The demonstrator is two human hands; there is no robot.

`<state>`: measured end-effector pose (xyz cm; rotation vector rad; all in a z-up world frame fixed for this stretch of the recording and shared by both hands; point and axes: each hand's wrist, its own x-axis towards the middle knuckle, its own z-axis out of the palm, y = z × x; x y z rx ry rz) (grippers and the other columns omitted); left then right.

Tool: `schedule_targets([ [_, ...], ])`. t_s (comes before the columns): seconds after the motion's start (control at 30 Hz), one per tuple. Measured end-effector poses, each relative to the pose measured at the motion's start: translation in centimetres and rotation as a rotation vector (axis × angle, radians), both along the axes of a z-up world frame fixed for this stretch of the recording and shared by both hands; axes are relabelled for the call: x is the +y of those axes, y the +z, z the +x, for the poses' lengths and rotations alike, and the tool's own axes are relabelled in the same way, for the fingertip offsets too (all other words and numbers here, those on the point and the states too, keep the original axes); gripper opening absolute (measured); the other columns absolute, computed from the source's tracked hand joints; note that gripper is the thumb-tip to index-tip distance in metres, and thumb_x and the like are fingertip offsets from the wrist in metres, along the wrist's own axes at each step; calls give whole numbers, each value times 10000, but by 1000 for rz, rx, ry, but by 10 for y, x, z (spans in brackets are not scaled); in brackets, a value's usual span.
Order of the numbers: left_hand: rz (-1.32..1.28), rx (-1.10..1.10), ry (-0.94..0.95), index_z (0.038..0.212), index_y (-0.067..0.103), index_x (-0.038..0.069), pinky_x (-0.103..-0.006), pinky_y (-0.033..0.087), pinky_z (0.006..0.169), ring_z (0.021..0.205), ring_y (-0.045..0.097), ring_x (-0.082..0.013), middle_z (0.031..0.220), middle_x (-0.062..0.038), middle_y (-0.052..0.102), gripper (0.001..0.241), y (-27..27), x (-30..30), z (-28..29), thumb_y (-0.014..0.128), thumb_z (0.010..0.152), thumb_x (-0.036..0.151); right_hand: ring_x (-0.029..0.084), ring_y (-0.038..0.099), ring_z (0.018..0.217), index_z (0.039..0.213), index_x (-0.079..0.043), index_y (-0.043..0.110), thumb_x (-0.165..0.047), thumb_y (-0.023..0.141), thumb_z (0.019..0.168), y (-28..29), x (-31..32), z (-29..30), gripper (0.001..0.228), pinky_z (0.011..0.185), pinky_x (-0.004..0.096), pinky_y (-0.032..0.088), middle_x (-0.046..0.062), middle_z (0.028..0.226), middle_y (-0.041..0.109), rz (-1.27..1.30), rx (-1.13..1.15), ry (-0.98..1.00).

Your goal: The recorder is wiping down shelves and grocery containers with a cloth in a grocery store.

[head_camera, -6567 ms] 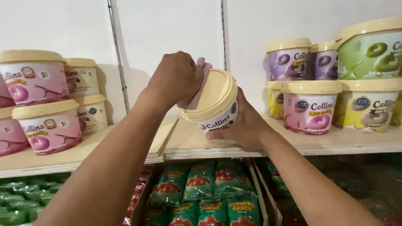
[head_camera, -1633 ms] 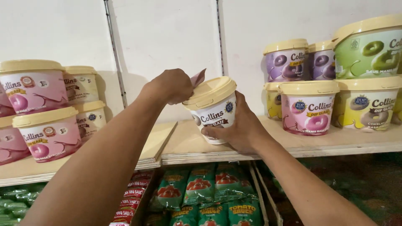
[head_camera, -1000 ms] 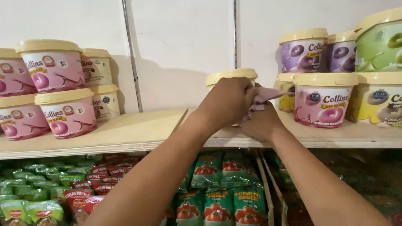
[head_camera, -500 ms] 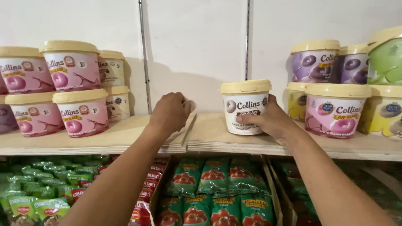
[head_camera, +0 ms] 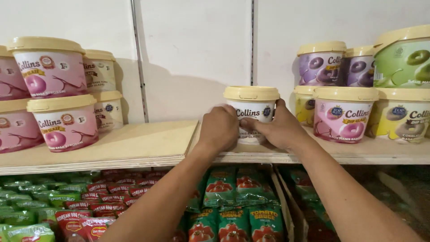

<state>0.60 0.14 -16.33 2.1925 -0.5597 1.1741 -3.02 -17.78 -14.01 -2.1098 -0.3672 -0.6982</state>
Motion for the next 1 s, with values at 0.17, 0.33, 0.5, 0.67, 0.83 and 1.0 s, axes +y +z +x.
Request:
schedule_targets([
  [0.17,89,-3,48,867,737,-28,-482,568,731,772,714,-395,841,-255,745,416,21,13,-64,491,950,296,308,643,1148,1434,96,293,-574,926,649,6,8,-1,1211,973,373,535,262,1285,624,-66,-42,-238],
  [0.33,-300,334,-198,1037,633,-83,-411,619,711,708,789,-290,825,-233,795,569,30,14,-36,356,984,411,236,695,1073,1488,-43,296,-540,920,544,-3,-9,33,1236,887,400,590,157,1231,654,576,132,539],
  [0.5,-324,598,-498,1286,538,-108,-394,457,678,745,584,-206,855,-119,651,937,35,-5,-31,418,968,765,261,661,1123,1615,-32,65,-277,866,764,21,20,-52,1194,945,369,565,173,1258,614,79,187,-150],
  [0.67,-341,515,-545,1205,639,-70,-354,512,672,753,626,-193,882,-132,693,847,39,-3,-51,495,898,706,265,659,1091,1616,-3,177,-403,897,697,-10,-20,26,1234,896,345,558,220,1244,623,347,9,299],
  [0.83,-446,442,-654,1145,656,-70,-347,584,718,812,687,-188,924,-142,734,773,31,6,-32,509,910,652,266,676,1161,1570,-96,-106,-391,916,527,4,2,-10,1490,938,357,580,248,1312,649,401,91,528],
  [1.0,-416,294,-215,1004,712,-106,-402,550,794,839,703,-264,901,-191,737,805,30,5,-45,447,965,653,306,596,1244,1580,-48,-94,-471,986,650,2,8,-2,1487,1034,373,498,265,1420,538,-59,-72,-206],
])
